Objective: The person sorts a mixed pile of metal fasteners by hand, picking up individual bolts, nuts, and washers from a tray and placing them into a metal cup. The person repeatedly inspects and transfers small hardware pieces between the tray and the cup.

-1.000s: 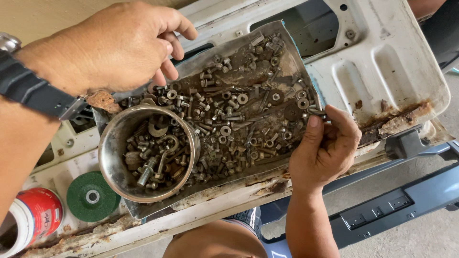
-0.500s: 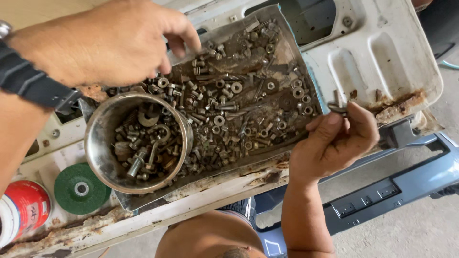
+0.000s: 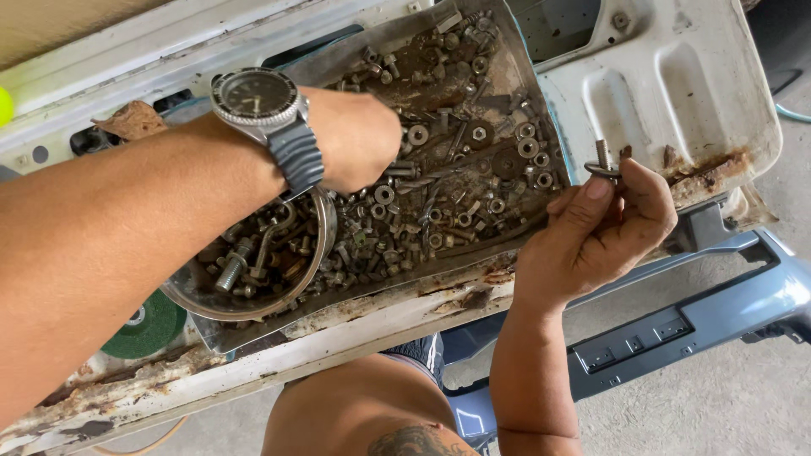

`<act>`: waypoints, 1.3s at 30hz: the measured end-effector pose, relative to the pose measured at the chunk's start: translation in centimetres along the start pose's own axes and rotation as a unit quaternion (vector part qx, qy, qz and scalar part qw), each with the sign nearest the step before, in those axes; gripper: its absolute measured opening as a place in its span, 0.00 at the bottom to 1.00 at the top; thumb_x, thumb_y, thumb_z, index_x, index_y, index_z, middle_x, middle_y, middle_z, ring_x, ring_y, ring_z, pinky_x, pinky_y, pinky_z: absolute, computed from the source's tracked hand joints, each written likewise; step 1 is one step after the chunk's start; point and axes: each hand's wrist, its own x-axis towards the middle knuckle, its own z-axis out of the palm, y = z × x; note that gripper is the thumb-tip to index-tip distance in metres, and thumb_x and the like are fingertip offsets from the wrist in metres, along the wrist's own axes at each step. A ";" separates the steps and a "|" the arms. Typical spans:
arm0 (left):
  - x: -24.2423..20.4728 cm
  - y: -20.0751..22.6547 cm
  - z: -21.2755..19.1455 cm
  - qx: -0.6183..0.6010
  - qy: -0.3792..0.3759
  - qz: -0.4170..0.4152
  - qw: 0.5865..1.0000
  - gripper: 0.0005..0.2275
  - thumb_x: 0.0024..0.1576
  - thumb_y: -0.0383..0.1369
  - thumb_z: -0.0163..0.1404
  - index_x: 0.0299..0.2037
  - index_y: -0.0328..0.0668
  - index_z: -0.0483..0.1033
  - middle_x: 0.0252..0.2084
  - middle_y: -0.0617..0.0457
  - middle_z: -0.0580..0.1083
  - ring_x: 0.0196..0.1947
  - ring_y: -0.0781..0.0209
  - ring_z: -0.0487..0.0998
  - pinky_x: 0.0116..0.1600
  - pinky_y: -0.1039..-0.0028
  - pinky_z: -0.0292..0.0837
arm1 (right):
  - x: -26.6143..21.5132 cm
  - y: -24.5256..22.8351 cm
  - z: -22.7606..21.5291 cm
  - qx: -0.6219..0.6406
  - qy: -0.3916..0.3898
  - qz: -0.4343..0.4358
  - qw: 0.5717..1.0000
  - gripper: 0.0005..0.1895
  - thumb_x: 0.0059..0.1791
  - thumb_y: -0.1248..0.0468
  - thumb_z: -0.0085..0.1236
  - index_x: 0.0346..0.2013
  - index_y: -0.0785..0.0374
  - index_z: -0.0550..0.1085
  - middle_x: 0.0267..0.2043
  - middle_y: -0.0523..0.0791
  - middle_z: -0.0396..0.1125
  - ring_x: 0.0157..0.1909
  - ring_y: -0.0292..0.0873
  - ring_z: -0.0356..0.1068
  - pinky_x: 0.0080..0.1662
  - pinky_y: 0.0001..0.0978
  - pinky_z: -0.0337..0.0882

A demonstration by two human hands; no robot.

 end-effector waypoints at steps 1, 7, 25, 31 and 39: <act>0.2 -0.5 0.2 -0.058 0.051 -0.028 0.997 0.08 0.59 0.22 0.44 0.35 0.30 0.79 0.37 0.41 0.79 0.32 0.54 0.84 0.40 0.67 0.80 | 0.1 0.0 0.0 -0.002 0.000 -0.001 1.000 0.10 0.68 0.63 0.50 0.59 0.64 0.63 0.48 0.44 0.62 0.30 0.33 0.62 0.31 0.21 0.66; -1.6 -4.1 -0.4 -0.170 0.328 -0.004 0.929 0.11 0.53 0.20 0.47 0.41 0.39 0.82 0.38 0.41 0.79 0.35 0.47 0.80 0.39 0.58 0.76 | 0.1 0.0 -0.1 -0.006 -0.004 0.003 1.000 0.10 0.68 0.62 0.51 0.59 0.64 0.64 0.48 0.44 0.62 0.31 0.33 0.62 0.32 0.21 0.66; -4.2 -3.9 1.2 -0.357 0.293 -0.059 0.885 0.08 0.63 0.31 0.47 0.44 0.44 0.80 0.41 0.50 0.79 0.39 0.57 0.82 0.46 0.60 0.76 | 0.6 0.9 -0.8 -0.069 -0.021 -0.012 0.997 0.10 0.69 0.64 0.50 0.59 0.65 0.63 0.51 0.46 0.62 0.30 0.36 0.61 0.32 0.25 0.64; -3.2 -2.6 2.4 -0.380 0.434 -0.012 0.817 0.04 0.59 0.28 0.54 0.41 0.39 0.79 0.40 0.50 0.79 0.38 0.61 0.81 0.43 0.69 0.78 | 0.8 1.7 -1.3 -0.117 -0.022 -0.028 0.993 0.09 0.70 0.64 0.50 0.60 0.66 0.64 0.50 0.47 0.63 0.29 0.36 0.60 0.31 0.26 0.65; -7.4 -1.8 3.7 -0.337 0.620 0.023 0.708 0.07 0.60 0.24 0.54 0.47 0.32 0.78 0.42 0.44 0.78 0.27 0.64 0.77 0.32 0.77 0.77 | 1.2 2.3 -1.4 -0.128 -0.035 -0.062 0.989 0.09 0.70 0.63 0.48 0.60 0.66 0.64 0.45 0.46 0.62 0.28 0.36 0.61 0.30 0.26 0.63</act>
